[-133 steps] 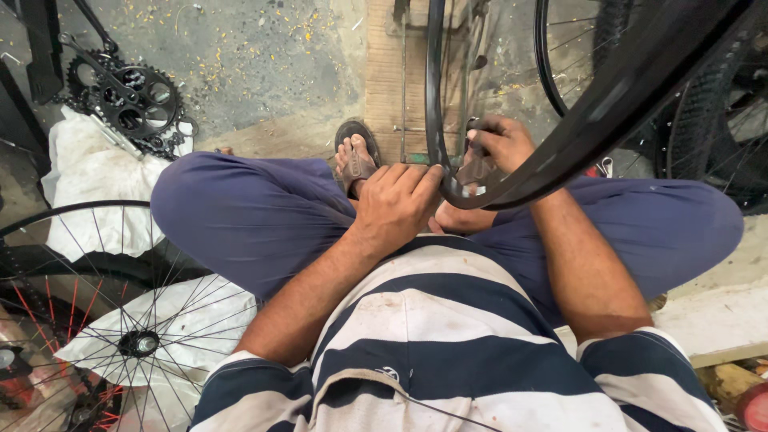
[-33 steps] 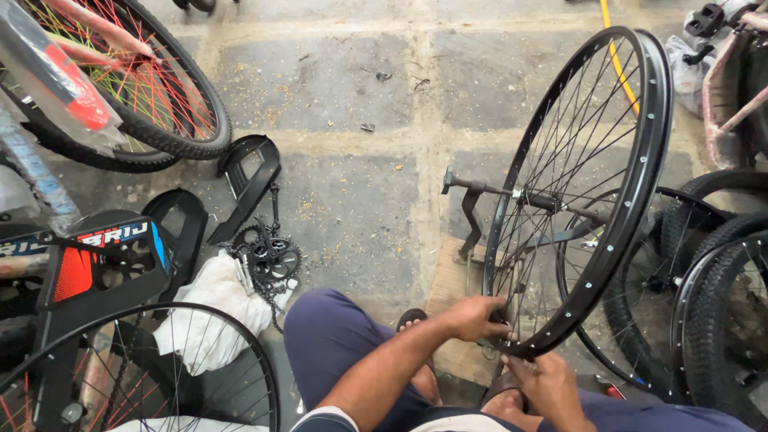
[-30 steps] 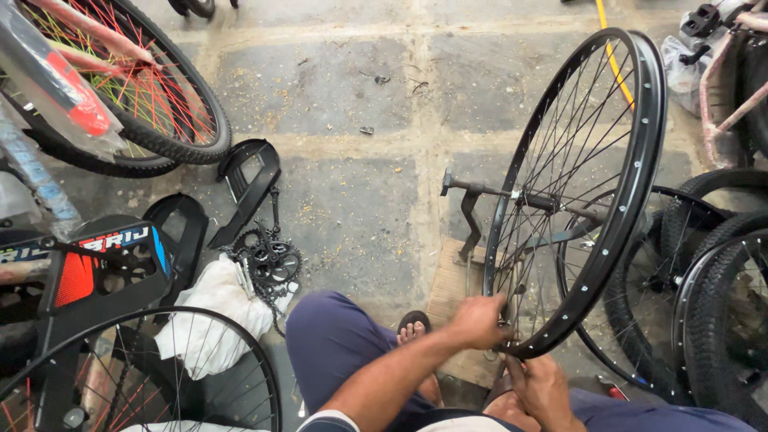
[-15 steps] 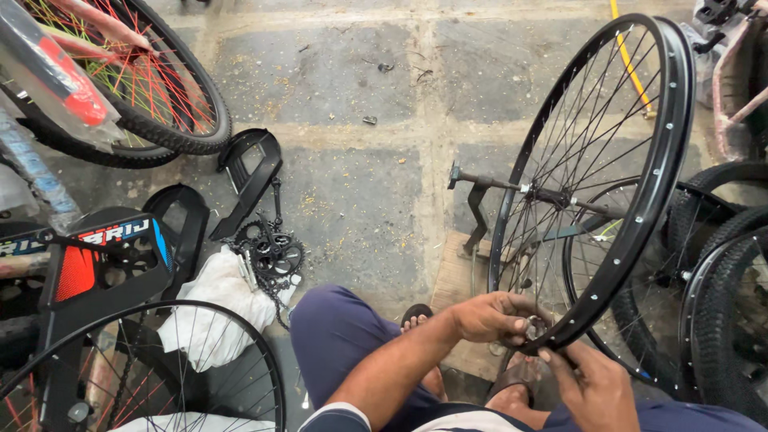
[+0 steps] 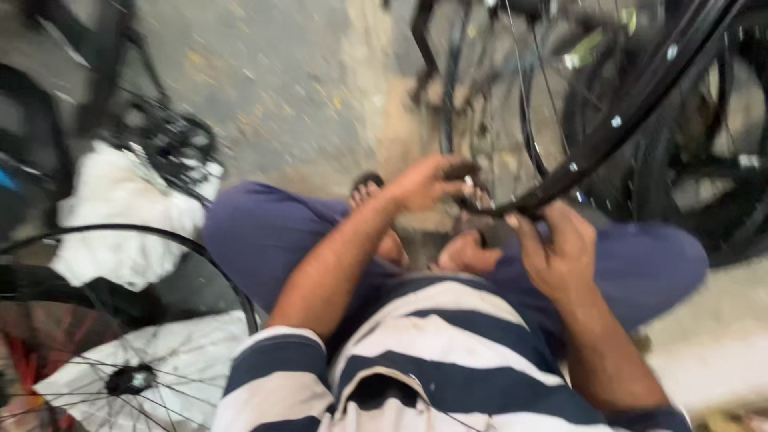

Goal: The person sits on the floor holding a bicycle wheel and uses a small spoke wrench to turn spoke nipples around the rim, working around the wheel. They then mount the wheel on a truing stand and spin it.

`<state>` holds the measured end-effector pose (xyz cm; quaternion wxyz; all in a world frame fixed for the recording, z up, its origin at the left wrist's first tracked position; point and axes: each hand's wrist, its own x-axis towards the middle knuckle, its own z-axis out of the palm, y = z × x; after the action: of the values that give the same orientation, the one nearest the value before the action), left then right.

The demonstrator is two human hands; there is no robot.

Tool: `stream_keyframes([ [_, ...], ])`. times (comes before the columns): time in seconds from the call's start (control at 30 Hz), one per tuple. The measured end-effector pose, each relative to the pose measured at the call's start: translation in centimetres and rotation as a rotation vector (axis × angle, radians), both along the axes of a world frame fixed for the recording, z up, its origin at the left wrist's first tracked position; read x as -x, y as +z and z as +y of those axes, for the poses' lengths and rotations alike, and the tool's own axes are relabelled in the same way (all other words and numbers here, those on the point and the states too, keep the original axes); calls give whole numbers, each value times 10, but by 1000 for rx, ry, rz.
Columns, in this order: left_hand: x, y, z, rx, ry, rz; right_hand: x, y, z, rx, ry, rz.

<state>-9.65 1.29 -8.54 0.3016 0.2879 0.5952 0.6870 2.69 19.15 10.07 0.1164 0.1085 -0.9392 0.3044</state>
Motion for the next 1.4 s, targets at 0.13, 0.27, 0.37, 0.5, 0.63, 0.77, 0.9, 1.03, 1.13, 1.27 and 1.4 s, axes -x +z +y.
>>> stream_keyframes([
  [0.13,-9,-8,10,-189,20,-129,-5,9,-9,4,-50,-62],
  [0.27,-10,5,4,-49,66,62,-8,10,-11,2,-52,-31],
  [0.37,-8,14,-1,-45,39,40,-10,9,-7,66,-60,-46],
  [0.5,-7,16,-2,-89,-42,-41,-12,7,-4,99,-74,-49],
  [0.63,-10,14,-2,-189,-22,-107,-11,5,-5,130,-52,-40],
  [0.77,-4,16,-11,145,286,-44,-14,3,-7,121,-57,-17],
  [0.9,1,16,-18,-277,273,-343,-16,-4,-1,93,-39,-24],
  [1.03,-13,13,-5,-290,24,-394,-13,-23,3,22,6,-60],
  [1.13,-22,7,5,-162,88,-209,-11,-45,-1,67,31,-106],
  [1.27,-24,1,9,-33,120,-177,-10,-62,-5,127,23,-152],
  [1.4,-18,2,2,-269,-33,-314,-9,-58,-4,102,18,-148],
])
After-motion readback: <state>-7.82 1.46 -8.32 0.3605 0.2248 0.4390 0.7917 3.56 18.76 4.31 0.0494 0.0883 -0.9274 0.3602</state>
